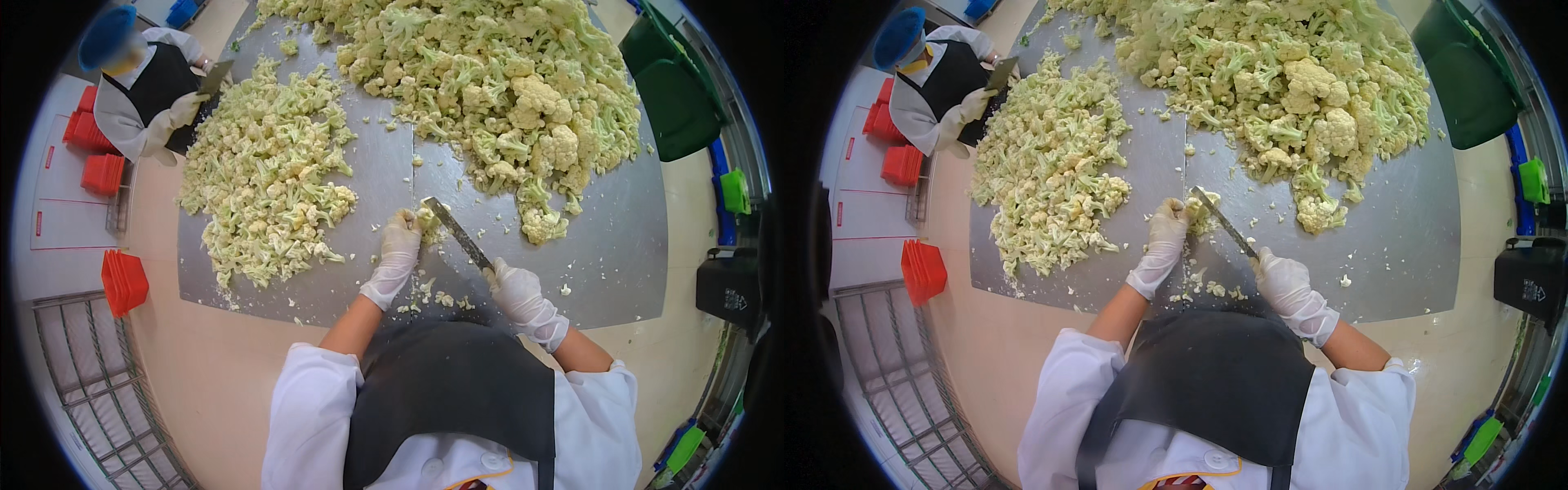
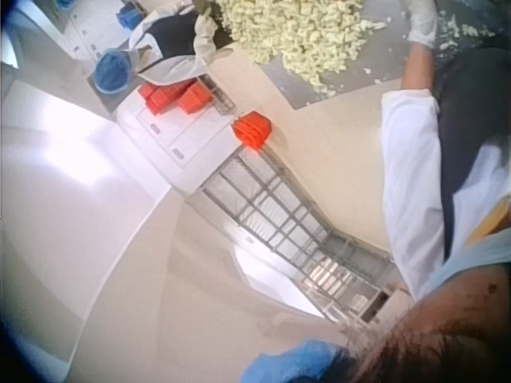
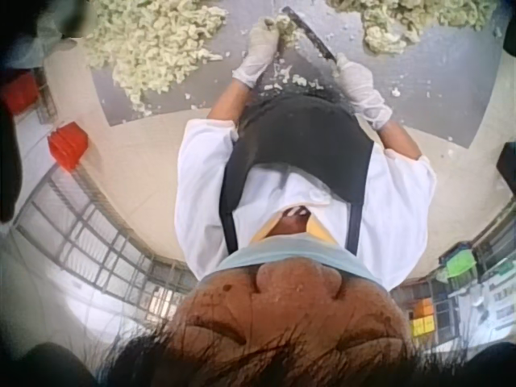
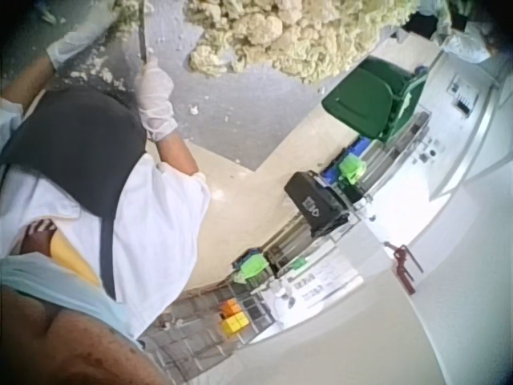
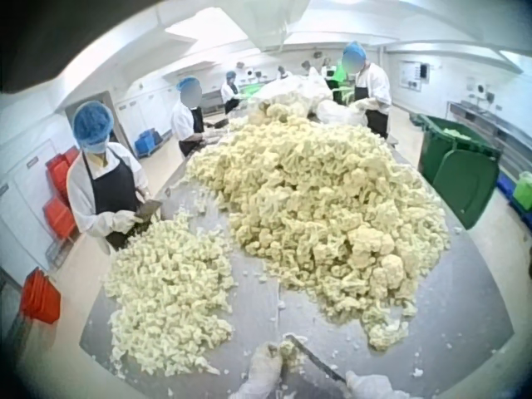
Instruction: The person repeatedly chops cauliflower florets on a stainless steel table using a large knife. They hold each floret with a gloved left hand and cut it into smaller pieces with the right hand, accumulating a pile of chopped pieces on the table.
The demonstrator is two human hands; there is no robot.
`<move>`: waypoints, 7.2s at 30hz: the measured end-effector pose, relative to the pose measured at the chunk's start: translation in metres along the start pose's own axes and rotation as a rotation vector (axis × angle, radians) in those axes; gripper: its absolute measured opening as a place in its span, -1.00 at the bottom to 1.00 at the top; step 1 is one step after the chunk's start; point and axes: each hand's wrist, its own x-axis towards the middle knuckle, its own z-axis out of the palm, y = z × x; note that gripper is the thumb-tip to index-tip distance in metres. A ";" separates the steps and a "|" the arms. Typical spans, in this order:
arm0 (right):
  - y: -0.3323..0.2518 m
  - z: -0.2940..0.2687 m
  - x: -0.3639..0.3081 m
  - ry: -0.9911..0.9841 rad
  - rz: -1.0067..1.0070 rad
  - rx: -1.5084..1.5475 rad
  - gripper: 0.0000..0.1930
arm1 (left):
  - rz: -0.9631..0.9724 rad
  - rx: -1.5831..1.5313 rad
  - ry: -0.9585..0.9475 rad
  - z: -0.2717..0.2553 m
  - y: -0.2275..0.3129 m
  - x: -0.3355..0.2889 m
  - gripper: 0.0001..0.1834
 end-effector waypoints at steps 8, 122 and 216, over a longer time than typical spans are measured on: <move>-0.010 0.005 0.031 -0.184 0.044 0.029 -0.80 | 0.010 0.094 0.022 0.000 0.004 0.006 -0.85; 0.040 0.001 0.090 0.322 0.109 0.696 -0.76 | 0.744 0.309 -0.008 0.010 0.038 0.154 -0.72; 0.023 0.006 0.047 0.196 -0.084 0.222 -0.78 | 0.105 0.017 0.022 -0.022 0.014 0.030 -0.62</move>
